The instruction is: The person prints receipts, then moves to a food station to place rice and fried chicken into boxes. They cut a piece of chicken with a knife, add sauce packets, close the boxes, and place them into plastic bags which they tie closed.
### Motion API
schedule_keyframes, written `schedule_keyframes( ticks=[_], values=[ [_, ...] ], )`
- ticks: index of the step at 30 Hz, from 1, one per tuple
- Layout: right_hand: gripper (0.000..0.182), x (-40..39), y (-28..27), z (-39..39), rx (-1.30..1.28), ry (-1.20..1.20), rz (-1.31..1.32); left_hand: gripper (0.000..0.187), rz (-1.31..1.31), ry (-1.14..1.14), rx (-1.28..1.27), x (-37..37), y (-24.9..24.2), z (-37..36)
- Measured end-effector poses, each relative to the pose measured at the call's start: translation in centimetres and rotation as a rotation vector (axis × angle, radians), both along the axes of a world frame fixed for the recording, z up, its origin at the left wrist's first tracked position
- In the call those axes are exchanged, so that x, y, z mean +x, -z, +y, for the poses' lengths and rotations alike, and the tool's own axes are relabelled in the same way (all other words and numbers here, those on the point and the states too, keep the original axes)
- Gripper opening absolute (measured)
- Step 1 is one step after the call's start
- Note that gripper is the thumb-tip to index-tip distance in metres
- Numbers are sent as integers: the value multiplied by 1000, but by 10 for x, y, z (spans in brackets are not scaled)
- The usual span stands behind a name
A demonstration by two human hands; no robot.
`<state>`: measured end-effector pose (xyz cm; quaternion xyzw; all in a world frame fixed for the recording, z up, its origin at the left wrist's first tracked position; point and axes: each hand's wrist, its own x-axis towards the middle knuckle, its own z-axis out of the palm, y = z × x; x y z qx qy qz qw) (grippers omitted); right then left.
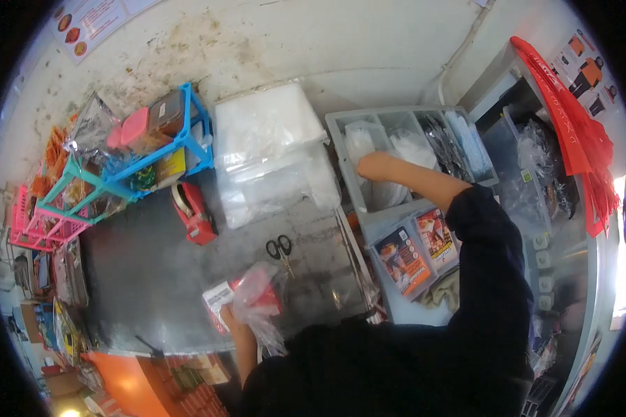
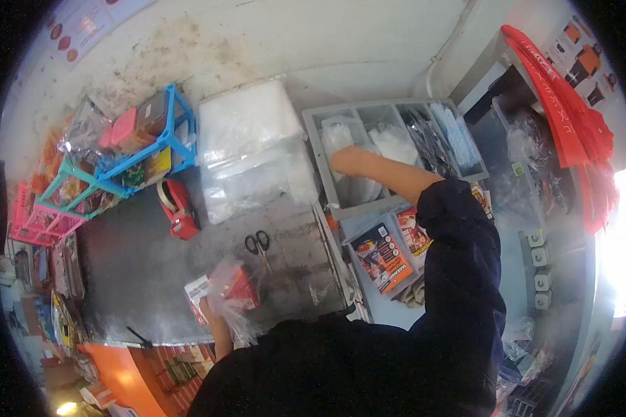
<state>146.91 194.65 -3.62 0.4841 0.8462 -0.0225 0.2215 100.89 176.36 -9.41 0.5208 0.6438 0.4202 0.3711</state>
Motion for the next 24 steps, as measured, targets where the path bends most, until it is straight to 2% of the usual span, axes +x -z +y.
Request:
schedule_keyframes(
  ticks=[1,3,4,6,8,9,10,11,12,13,14,15,16,17,18,20,21,23,24],
  values=[
    [10,5,-1,-2,-1,27,13,23,7,-10,-8,-3,0,-3],
    [11,6,-10,-3,6,52,27,17,456,153,111,-8,1,-3],
    [11,4,-18,-4,-5,102,111,17,458,149,114,-6,-2,-3],
    [12,0,-47,-2,-5,152,193,19,210,37,-9,1,-10,-3],
    [17,-9,-78,7,30,952,538,19,302,69,84,-5,6,-2],
    [17,-1,-68,17,32,943,541,19,399,102,166,-10,15,-2],
    [15,14,-39,30,326,920,515,19,404,93,165,-14,20,-2],
    [15,27,-12,42,619,887,485,19,89,14,31,-18,23,0],
    [15,36,11,54,618,879,493,19,-229,-65,-98,-20,23,2],
    [15,42,31,65,508,836,454,19,-224,-75,-94,-24,19,2],
    [17,40,36,71,401,790,416,19,13,51,-36,-27,10,3],
    [17,39,41,76,398,781,426,19,252,177,16,-31,2,3],
    [18,33,40,75,465,913,480,19,261,166,11,-33,-8,3],
    [19,26,34,74,531,1046,532,19,440,274,137,-34,-18,5],
    [19,22,27,71,526,1038,539,19,617,384,265,-35,-24,8],
    [27,18,12,66,308,1097,479,20,589,404,301,-40,-16,14],
    [27,16,9,66,300,1077,481,20,560,429,334,-43,-8,14],
    [22,22,12,68,266,991,579,21,539,371,279,-48,11,15],
    [15,44,33,80,207,1087,814,22,510,332,238,-50,15,16]
  ],
)
